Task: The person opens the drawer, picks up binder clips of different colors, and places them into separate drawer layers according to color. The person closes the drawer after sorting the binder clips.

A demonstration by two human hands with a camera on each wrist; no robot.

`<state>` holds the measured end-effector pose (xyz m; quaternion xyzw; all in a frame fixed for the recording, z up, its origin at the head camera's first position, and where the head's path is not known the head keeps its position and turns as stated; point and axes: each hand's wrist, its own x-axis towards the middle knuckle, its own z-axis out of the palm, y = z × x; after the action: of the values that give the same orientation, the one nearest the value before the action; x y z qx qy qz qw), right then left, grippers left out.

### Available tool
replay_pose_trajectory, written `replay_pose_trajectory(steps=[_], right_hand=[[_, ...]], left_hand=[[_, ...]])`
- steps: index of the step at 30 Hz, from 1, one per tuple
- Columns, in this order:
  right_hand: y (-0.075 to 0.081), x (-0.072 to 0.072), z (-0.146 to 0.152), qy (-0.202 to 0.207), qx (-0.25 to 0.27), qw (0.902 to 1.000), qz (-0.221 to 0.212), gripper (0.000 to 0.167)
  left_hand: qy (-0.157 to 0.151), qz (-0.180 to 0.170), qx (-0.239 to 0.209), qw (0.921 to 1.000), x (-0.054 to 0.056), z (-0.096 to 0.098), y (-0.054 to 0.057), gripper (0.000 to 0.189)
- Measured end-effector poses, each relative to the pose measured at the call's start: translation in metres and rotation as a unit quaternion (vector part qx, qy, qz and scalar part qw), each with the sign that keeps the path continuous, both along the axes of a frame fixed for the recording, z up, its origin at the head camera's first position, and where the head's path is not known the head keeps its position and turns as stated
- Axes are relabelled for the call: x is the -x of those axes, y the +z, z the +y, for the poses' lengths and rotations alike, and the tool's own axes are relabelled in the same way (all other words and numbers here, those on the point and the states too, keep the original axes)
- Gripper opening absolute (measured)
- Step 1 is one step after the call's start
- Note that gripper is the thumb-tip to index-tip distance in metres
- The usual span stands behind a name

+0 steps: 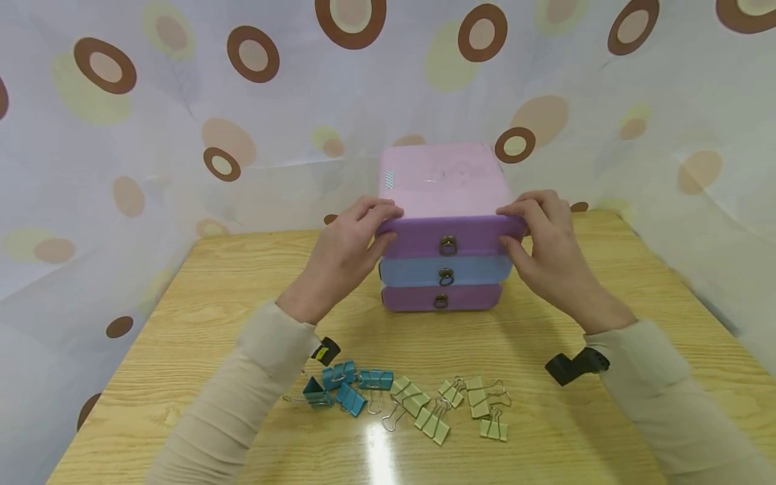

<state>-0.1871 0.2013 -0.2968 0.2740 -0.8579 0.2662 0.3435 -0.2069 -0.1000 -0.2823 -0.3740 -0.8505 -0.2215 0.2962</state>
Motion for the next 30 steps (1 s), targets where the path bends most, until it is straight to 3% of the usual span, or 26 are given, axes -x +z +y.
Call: replay_pose_trajectory(steps=[7,19,25,30], right_hand=[[0.001,0.000,-0.002,-0.005,0.009,0.9999,0.005,0.036],[0.002,-0.001,-0.002,-0.006,0.011,0.9995,0.029,0.038],[0.006,-0.008,0.001,-0.001,-0.002,0.9999,0.010,0.038],[0.006,-0.008,0.003,-0.003,0.017,0.9998,-0.013,0.038]], left_hand=[[0.023,0.022,0.010,0.9994,-0.001,0.004,0.002,0.025],[0.034,0.023,0.025,0.9988,-0.002,0.008,0.003,0.024],[0.025,0.023,0.031,0.9989,-0.001,0.012,0.006,0.024],[0.015,0.013,0.044,0.9989,0.002,0.015,0.005,0.032]])
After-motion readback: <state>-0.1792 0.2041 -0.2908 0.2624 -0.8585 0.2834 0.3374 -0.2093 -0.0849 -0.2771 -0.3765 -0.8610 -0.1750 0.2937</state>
